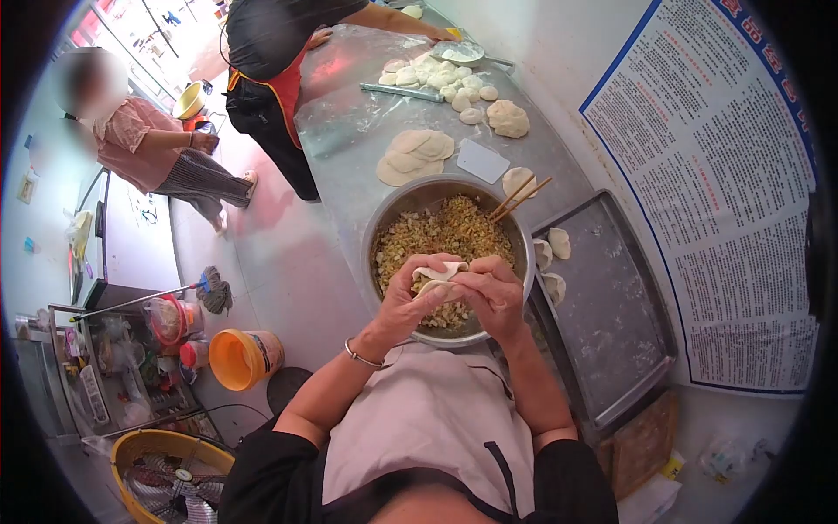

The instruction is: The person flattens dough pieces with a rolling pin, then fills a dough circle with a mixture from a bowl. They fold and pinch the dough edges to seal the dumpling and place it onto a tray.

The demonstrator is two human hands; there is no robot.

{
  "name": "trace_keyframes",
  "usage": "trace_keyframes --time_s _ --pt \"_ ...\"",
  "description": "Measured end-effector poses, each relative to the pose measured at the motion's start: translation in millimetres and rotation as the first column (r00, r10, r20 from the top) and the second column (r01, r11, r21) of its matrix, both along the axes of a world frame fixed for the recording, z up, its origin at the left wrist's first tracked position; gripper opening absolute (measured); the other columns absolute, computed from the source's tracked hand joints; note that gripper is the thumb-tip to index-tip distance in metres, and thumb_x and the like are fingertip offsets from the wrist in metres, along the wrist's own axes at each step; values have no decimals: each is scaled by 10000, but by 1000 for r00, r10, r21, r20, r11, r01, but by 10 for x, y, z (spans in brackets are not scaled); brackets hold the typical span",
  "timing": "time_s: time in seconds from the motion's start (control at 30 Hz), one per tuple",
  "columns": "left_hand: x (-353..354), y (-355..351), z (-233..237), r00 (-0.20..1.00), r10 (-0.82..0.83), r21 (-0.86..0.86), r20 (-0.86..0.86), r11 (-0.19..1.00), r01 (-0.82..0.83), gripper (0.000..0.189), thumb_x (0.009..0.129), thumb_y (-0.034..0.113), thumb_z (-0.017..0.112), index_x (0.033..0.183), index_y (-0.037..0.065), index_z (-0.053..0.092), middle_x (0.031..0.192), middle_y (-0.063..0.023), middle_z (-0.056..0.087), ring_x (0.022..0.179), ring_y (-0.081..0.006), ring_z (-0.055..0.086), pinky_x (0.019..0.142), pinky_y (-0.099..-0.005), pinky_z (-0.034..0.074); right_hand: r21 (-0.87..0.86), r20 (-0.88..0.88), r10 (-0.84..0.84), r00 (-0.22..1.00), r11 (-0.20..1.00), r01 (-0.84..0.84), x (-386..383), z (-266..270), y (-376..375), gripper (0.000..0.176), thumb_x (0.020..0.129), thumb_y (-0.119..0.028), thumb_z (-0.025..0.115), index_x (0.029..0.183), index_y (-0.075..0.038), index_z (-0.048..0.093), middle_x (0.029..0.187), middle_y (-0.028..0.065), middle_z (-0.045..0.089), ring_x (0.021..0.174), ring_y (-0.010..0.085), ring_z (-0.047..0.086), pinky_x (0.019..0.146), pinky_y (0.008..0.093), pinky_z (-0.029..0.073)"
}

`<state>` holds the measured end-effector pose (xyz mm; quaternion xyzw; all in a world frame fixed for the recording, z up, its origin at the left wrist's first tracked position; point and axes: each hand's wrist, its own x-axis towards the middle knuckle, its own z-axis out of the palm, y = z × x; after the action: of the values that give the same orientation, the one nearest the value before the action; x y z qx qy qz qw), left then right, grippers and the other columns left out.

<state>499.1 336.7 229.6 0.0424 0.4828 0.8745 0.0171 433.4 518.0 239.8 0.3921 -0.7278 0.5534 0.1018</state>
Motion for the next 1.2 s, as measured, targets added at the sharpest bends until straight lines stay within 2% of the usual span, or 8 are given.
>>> trace_keyframes --time_s 0.2,0.43,0.63,0.73,0.93,1.03,1.13,1.2 --pt "-7 -24 39 996 -7 -91 -83 996 -1 257 968 139 687 1189 108 562 1393 -122 528 1214 -166 545 999 -307 486 -203 468 39 883 977 64 31 217 -85 258 777 -52 824 1030 -62 774 878 44 634 766 160 612 634 287 490" --pt "13 35 25 999 21 -80 -40 996 -24 210 993 165 656 1177 105 572 1373 -123 551 1169 -154 569 950 -282 503 -24 -141 -112 984 994 110 17 70 -58 302 736 -52 846 1030 -71 784 836 41 638 732 154 602 625 288 492" --pt "15 43 94 998 40 -255 -48 966 -51 326 1020 181 603 1325 70 567 1295 -99 602 1153 -149 580 978 -301 482 -80 134 -47 990 995 59 6 319 -74 238 762 -27 817 993 -68 780 858 43 656 742 162 618 646 288 500" --pt "-49 -16 146 982 9 -529 -189 841 -110 374 1024 177 573 1373 46 546 1262 -111 616 1139 -161 592 990 -315 473 -45 -6 -5 1000 999 4 -40 114 -53 243 780 -51 814 1020 -67 779 884 37 647 747 145 605 658 278 492" --pt "-49 -18 275 983 -10 -635 -183 765 -111 571 1038 289 555 1506 7 389 1392 -116 555 1250 -198 551 1054 -351 446 47 394 73 916 994 -100 -73 254 -25 224 833 -38 770 1057 -49 774 958 34 624 813 120 609 673 262 487" --pt "-42 -7 321 998 -18 -130 -61 991 10 643 1037 375 534 1533 8 354 1466 -110 498 1253 -192 551 974 -347 516 -207 463 175 869 975 -87 -95 -52 -16 207 858 -32 750 1065 -21 766 979 37 622 850 113 607 682 253 484" --pt "-97 -93 168 972 -217 137 95 970 203 622 1051 409 487 1535 38 363 1525 -113 436 1269 -195 543 915 -348 561 -452 600 310 738 892 -7 -21 -245 -118 194 884 -25 726 1072 4 759 1000 36 609 883 116 590 722 247 478" --pt "-93 -83 157 963 -212 50 164 977 206 597 1056 395 485 1531 51 374 1529 -110 428 1260 -198 548 911 -340 571 -479 678 352 645 878 24 70 -279 -151 185 893 -25 713 1069 12 756 1007 39 606 906 121 586 757 248 476"
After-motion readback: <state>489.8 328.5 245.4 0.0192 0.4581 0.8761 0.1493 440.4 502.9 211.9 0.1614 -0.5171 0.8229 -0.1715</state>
